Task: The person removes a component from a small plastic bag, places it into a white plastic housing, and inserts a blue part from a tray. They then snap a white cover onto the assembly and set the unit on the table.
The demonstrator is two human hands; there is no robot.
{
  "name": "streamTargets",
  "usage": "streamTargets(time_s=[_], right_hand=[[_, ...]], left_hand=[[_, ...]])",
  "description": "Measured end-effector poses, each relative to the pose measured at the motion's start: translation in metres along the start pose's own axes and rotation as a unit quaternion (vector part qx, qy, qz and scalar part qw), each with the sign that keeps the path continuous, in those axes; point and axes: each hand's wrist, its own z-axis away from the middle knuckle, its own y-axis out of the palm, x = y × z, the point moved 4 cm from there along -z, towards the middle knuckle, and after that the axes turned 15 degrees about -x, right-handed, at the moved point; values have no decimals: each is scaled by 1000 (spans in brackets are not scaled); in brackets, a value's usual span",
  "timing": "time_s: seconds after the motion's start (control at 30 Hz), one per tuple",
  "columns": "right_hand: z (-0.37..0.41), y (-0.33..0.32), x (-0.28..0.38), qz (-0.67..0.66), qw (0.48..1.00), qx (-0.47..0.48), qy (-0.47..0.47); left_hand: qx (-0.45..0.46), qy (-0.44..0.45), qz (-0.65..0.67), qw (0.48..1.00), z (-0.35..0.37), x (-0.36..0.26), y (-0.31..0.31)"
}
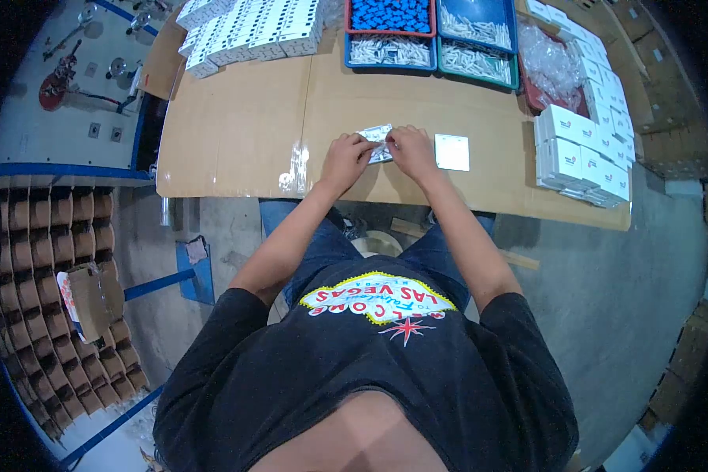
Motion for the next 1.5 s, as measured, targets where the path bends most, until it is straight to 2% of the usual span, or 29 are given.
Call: streamTargets(time_s=[0.13,0.2,0.33,0.43,0.6,0.7,0.93,1.0,1.13,1.2,1.33,1.4,1.5], right_hand=[[-1,-4,1,9,999,11,-41],[-1,-3,0,-17,997,68,-42],[-9,-8,-1,-47,989,139,9],[-10,-8,-1,-16,986,166,-5],[-11,-2,-7,-49,982,182,11],[-16,0,-11,-51,976,213,4],[-17,1,-6,-29,969,244,-1],[-16,-1,-6,-11,959,276,64],[-14,-4,1,3,969,234,74],[-13,-2,2,-6,979,199,46],[-13,-9,2,-8,971,222,90],[-13,-12,-3,-32,970,217,103],[-13,-10,-10,-50,979,187,70]], left_hand=[[-28,-52,11,998,2,1,-1],[-36,-46,10,998,6,3,-1],[-37,-55,8,998,10,9,3],[-3,-48,-13,999,6,6,-4],[35,19,39,998,12,4,-15],[4,47,47,998,16,6,-14],[27,5,48,998,18,9,-13],[47,14,41,998,17,8,-12],[46,21,24,998,17,4,-14],[22,-14,39,999,16,4,-16],[27,9,-21,999,16,5,-14],[1,-52,-8,999,14,11,-13],[43,-31,-44,998,14,13,-8]])
